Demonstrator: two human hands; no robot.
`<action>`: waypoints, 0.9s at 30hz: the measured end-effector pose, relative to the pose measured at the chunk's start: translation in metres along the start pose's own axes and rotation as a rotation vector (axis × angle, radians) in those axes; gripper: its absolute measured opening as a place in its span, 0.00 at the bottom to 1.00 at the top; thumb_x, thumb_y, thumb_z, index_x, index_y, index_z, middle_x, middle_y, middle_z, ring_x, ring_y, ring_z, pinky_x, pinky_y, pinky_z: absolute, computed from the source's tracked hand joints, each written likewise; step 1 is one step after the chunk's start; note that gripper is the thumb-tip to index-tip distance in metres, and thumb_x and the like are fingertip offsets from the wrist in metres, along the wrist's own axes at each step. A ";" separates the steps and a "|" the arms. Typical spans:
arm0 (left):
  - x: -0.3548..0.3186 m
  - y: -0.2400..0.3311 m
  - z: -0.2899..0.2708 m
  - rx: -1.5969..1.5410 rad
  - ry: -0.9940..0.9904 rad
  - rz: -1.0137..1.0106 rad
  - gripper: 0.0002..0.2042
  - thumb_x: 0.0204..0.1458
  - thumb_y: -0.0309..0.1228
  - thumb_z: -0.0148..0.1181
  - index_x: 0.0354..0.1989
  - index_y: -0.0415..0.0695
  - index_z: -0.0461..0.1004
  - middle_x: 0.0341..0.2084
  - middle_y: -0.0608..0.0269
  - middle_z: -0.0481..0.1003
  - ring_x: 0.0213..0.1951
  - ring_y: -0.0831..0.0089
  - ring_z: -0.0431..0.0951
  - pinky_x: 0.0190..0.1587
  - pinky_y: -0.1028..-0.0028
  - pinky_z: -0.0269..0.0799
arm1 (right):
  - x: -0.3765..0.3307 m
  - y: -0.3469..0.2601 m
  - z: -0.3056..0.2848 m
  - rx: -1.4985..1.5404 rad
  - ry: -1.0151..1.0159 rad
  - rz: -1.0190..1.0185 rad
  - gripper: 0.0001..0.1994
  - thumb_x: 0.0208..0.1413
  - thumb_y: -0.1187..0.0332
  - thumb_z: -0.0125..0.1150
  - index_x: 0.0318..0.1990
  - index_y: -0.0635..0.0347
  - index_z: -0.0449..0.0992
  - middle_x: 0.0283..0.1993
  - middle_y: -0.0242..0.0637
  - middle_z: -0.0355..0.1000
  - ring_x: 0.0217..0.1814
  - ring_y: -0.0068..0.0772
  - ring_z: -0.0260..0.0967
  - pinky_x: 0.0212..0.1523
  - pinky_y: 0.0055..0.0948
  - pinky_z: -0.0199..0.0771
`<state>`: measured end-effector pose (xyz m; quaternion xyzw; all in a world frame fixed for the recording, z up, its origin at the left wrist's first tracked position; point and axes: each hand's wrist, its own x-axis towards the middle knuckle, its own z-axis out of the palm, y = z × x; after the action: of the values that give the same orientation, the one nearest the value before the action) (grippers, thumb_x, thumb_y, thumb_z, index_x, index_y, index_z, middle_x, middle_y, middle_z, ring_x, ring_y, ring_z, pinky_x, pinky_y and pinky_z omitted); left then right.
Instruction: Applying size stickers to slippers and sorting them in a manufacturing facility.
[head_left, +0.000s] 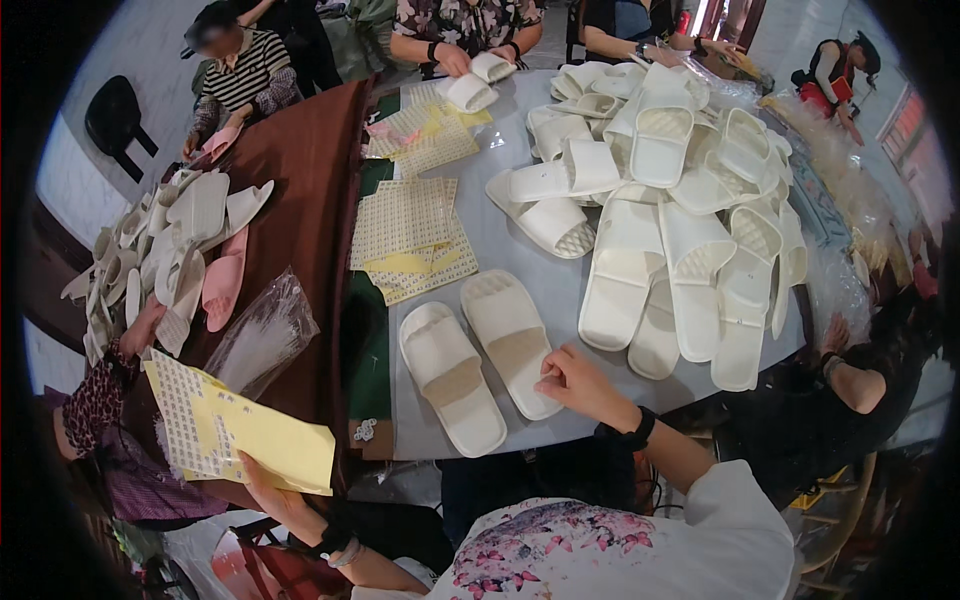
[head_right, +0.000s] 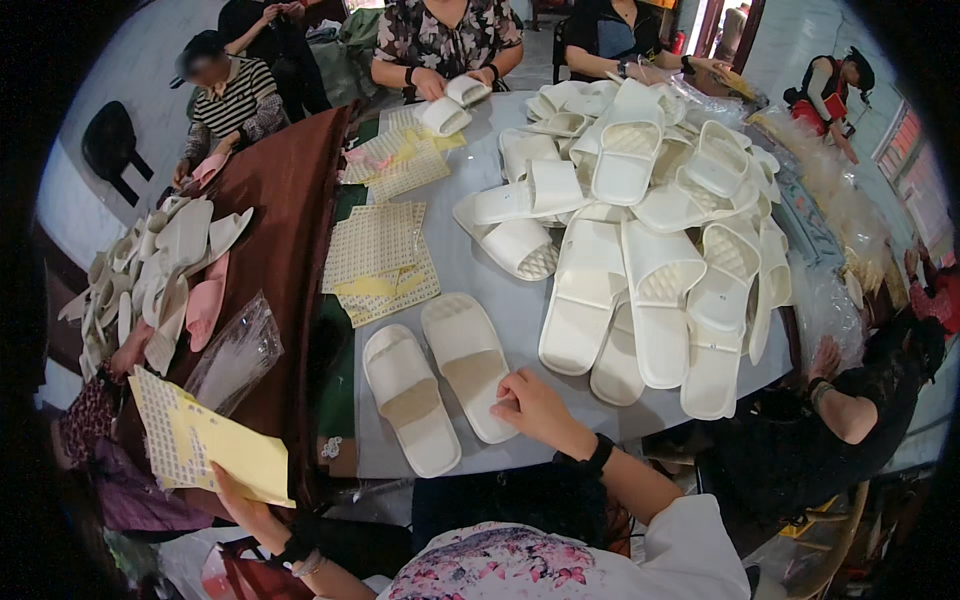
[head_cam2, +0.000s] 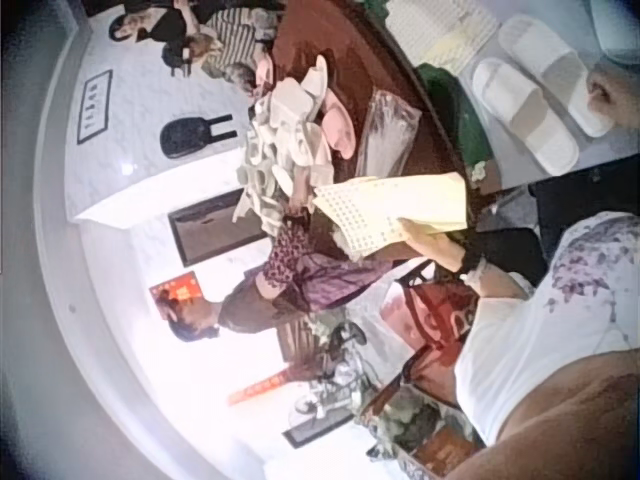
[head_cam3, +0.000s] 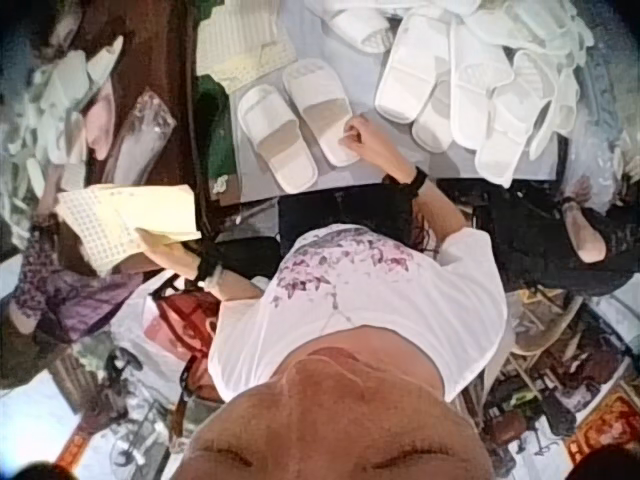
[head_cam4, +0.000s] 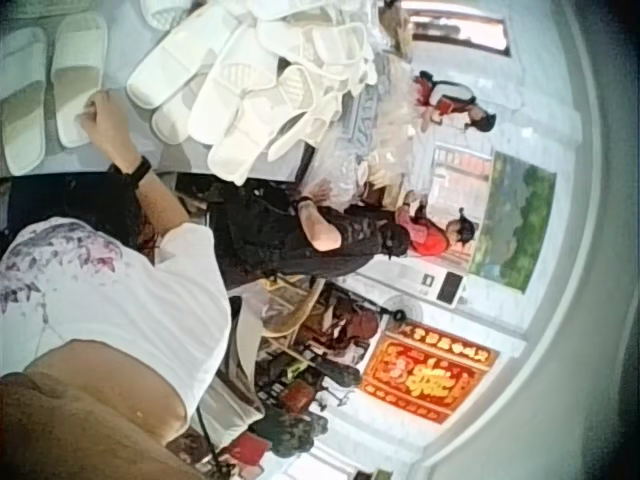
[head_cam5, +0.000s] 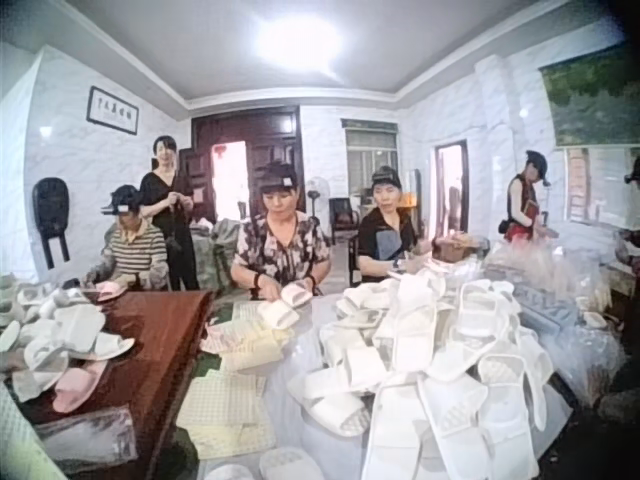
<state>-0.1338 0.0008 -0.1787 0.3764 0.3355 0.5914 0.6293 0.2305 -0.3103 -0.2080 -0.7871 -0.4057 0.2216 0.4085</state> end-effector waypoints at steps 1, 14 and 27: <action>-0.001 0.000 0.001 -0.014 0.004 -0.007 0.22 0.54 0.36 0.56 0.54 0.37 0.62 0.47 0.56 0.69 0.46 0.68 0.72 0.47 0.70 0.72 | 0.000 0.002 0.000 0.001 -0.009 -0.023 0.09 0.48 0.69 0.60 0.34 0.60 0.67 0.35 0.39 0.63 0.32 0.36 0.67 0.34 0.30 0.68; -0.018 0.003 0.007 0.025 0.029 0.048 0.21 0.54 0.37 0.55 0.52 0.36 0.64 0.45 0.56 0.69 0.45 0.68 0.72 0.47 0.69 0.70 | 0.014 -0.024 0.013 -0.190 0.053 -0.322 0.13 0.47 0.67 0.60 0.42 0.53 0.73 0.45 0.46 0.64 0.48 0.47 0.63 0.49 0.38 0.63; -0.066 0.034 0.086 0.731 -0.256 0.090 0.09 0.53 0.20 0.53 0.38 0.24 0.71 0.35 0.52 0.73 0.34 0.71 0.68 0.39 0.73 0.68 | 0.062 -0.018 0.105 -0.306 0.241 -0.393 0.21 0.49 0.56 0.57 0.25 0.72 0.71 0.47 0.63 0.61 0.53 0.61 0.56 0.58 0.51 0.52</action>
<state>-0.0808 -0.0715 -0.1078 0.6610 0.4261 0.4078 0.4640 0.1867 -0.2046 -0.2543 -0.7666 -0.5277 -0.0212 0.3653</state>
